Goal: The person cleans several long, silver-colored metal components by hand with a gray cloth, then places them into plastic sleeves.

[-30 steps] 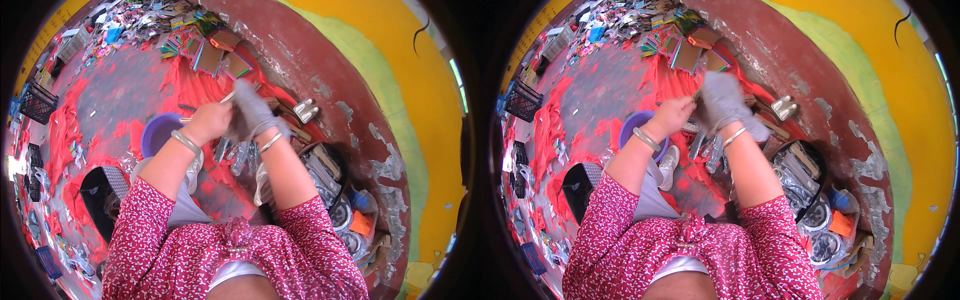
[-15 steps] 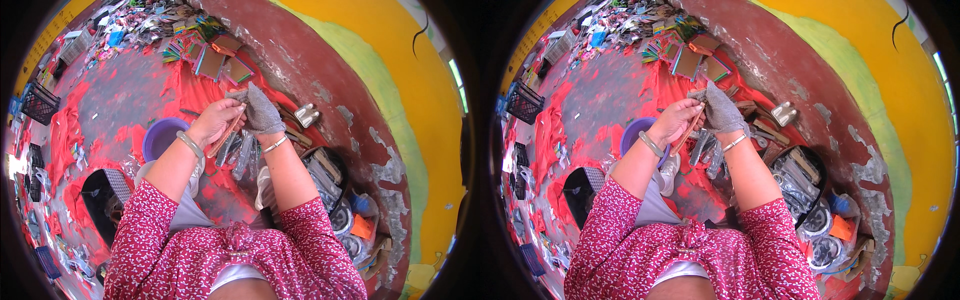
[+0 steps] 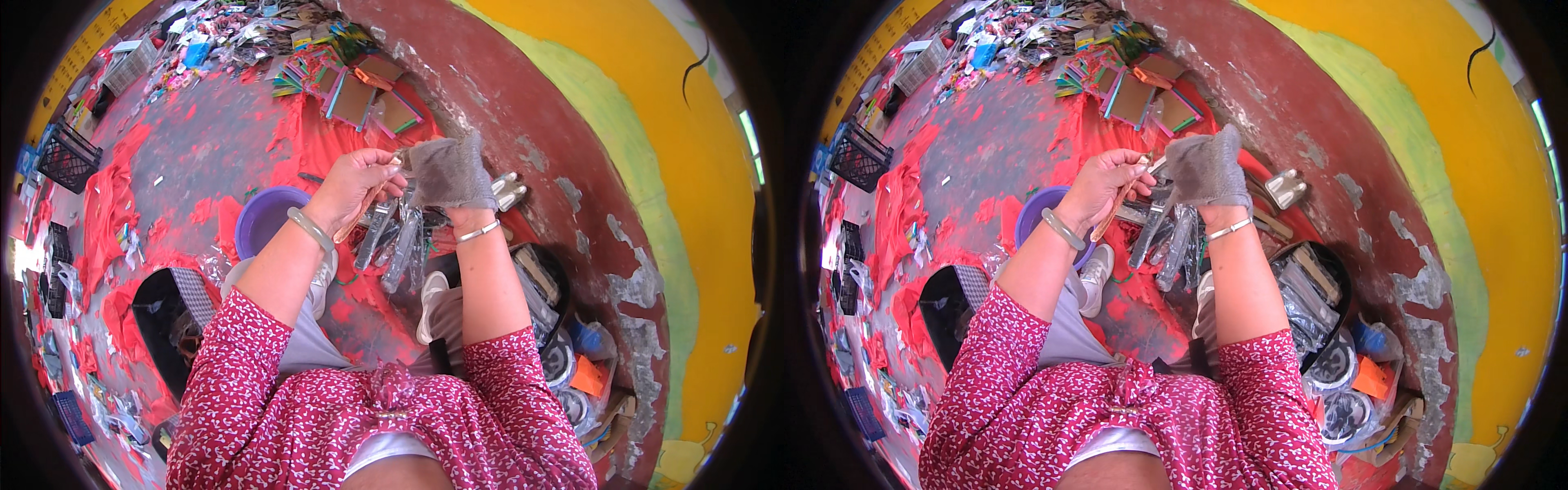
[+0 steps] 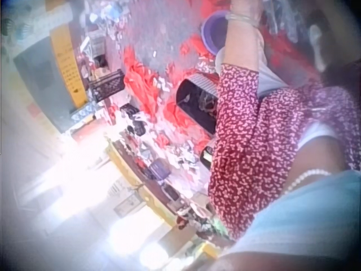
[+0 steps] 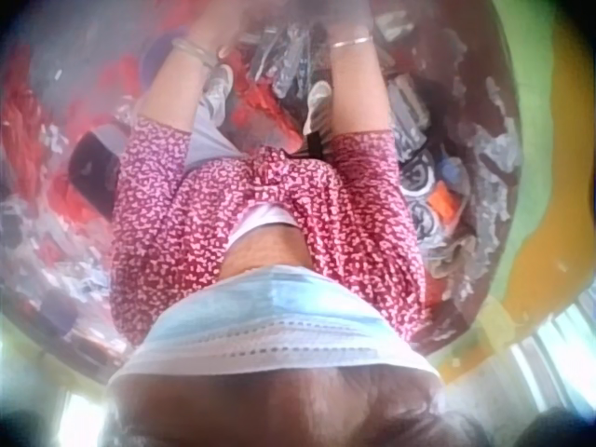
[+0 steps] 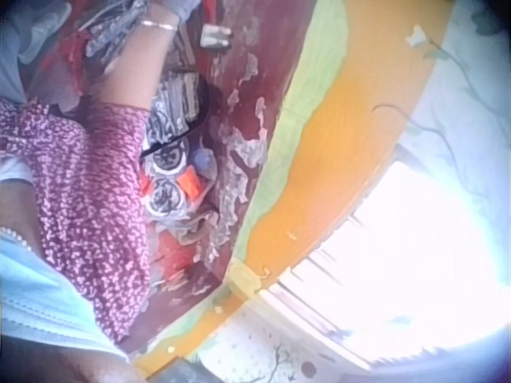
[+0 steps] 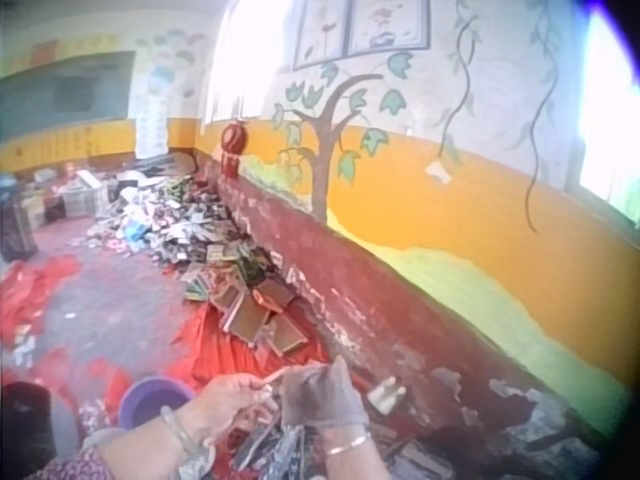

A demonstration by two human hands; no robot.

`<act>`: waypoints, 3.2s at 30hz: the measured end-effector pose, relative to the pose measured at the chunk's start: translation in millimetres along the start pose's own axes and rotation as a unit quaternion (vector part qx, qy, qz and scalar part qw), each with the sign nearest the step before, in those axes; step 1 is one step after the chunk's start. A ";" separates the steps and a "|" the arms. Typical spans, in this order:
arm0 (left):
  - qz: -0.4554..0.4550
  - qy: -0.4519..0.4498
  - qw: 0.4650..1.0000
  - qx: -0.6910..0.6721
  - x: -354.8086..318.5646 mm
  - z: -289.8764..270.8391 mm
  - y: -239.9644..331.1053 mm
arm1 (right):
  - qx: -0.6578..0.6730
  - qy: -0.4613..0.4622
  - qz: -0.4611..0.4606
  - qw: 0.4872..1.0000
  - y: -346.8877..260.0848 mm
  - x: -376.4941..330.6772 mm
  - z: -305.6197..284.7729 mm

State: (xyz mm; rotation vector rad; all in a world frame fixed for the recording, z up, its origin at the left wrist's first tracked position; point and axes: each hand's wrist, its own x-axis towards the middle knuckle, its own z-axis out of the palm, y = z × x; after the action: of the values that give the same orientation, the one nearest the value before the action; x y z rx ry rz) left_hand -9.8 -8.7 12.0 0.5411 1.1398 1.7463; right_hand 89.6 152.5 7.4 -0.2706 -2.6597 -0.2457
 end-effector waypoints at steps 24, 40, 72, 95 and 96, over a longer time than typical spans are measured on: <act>-0.041 -0.064 0.987 0.144 -5.1 22.1 -8.9 | 0.812 0.013 0.483 0.327 -38.4 -3.4 0.7; -0.031 -0.024 0.998 0.056 1.5 15.3 -18.3 | 0.688 -0.018 0.332 0.644 -38.6 -6.5 32.6; -0.051 -0.078 0.994 0.062 -4.2 15.2 -9.8 | 0.786 -0.012 0.431 0.443 -49.5 -2.0 -14.5; -0.168 -0.148 0.962 -0.157 -8.6 20.7 -13.9 | 0.804 0.042 0.446 0.391 -61.0 0.3 -40.2; -0.168 -0.166 0.961 -0.145 -7.7 21.3 -15.3 | 0.806 0.050 0.454 0.378 -54.7 -1.5 -29.0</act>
State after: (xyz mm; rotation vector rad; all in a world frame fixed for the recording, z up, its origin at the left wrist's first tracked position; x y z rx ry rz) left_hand 17.0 -3.9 9.5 0.4114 0.6789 1.4274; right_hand 90.6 93.2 25.3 -0.7831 -1.0337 2.2873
